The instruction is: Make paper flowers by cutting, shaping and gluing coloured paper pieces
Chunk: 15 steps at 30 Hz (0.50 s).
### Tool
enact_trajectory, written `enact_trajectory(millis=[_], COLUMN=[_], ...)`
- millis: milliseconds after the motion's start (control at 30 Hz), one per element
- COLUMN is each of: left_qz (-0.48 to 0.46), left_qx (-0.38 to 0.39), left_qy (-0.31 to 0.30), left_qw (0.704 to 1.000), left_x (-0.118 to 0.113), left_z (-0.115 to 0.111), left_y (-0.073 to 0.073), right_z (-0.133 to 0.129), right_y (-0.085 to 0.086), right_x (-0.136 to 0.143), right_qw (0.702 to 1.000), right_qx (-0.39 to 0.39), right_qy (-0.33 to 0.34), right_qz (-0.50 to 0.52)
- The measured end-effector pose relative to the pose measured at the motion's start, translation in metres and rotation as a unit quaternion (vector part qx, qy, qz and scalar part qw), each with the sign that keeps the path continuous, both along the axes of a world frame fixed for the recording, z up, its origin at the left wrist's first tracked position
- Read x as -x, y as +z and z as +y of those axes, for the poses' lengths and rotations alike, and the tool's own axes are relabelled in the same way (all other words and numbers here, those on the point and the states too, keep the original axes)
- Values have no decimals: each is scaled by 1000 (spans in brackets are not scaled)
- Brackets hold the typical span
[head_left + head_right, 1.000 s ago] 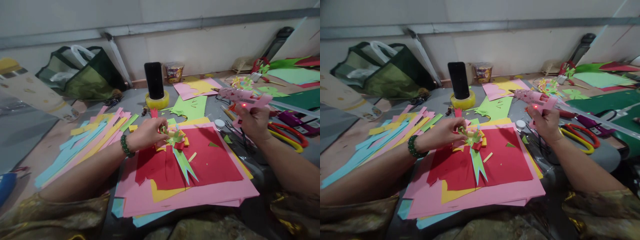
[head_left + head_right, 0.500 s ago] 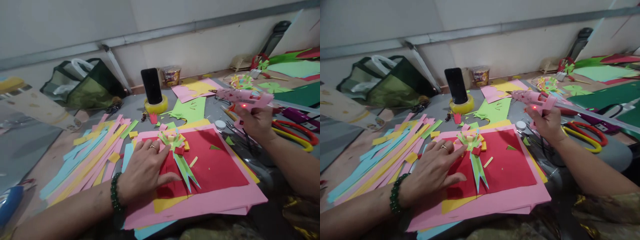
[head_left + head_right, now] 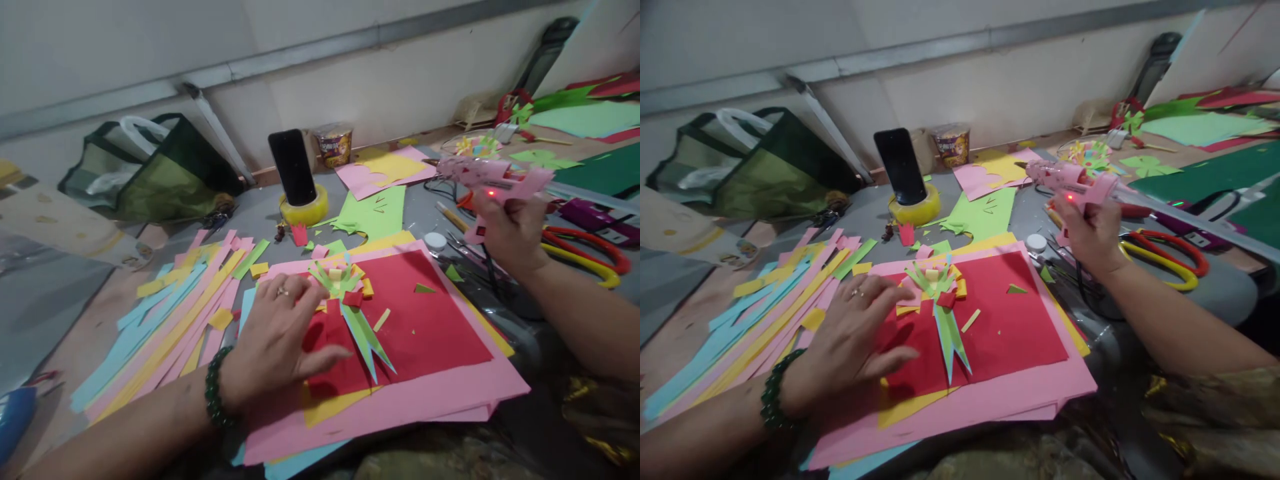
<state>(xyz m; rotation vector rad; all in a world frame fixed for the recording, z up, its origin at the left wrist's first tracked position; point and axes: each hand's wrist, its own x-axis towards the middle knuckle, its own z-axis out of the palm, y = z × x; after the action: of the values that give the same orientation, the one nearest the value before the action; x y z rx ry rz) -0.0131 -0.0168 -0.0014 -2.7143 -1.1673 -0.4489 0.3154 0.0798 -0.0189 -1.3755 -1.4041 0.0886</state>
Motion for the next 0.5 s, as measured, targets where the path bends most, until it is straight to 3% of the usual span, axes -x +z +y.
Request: enact_trajectory(millis=[100, 233, 400, 500], left_qz=[-6, -5, -6, -10], left_qx=[-12, 42, 74, 55], left_qy=[-55, -81, -72, -75], left_qw=[998, 996, 995, 996], left_x=[-6, -12, -10, -11], left_z=[-13, -23, -23, -22], left_y=[-3, -9, -12, -13], right_z=[7, 16, 28, 38], right_y=[-3, -6, -2, 4], right_x=[1, 4, 1, -3], right_qw=[993, 970, 941, 926], right_qx=[106, 197, 251, 272], right_qy=[-31, -43, -68, -79], right_qz=[-49, -139, -217, -251])
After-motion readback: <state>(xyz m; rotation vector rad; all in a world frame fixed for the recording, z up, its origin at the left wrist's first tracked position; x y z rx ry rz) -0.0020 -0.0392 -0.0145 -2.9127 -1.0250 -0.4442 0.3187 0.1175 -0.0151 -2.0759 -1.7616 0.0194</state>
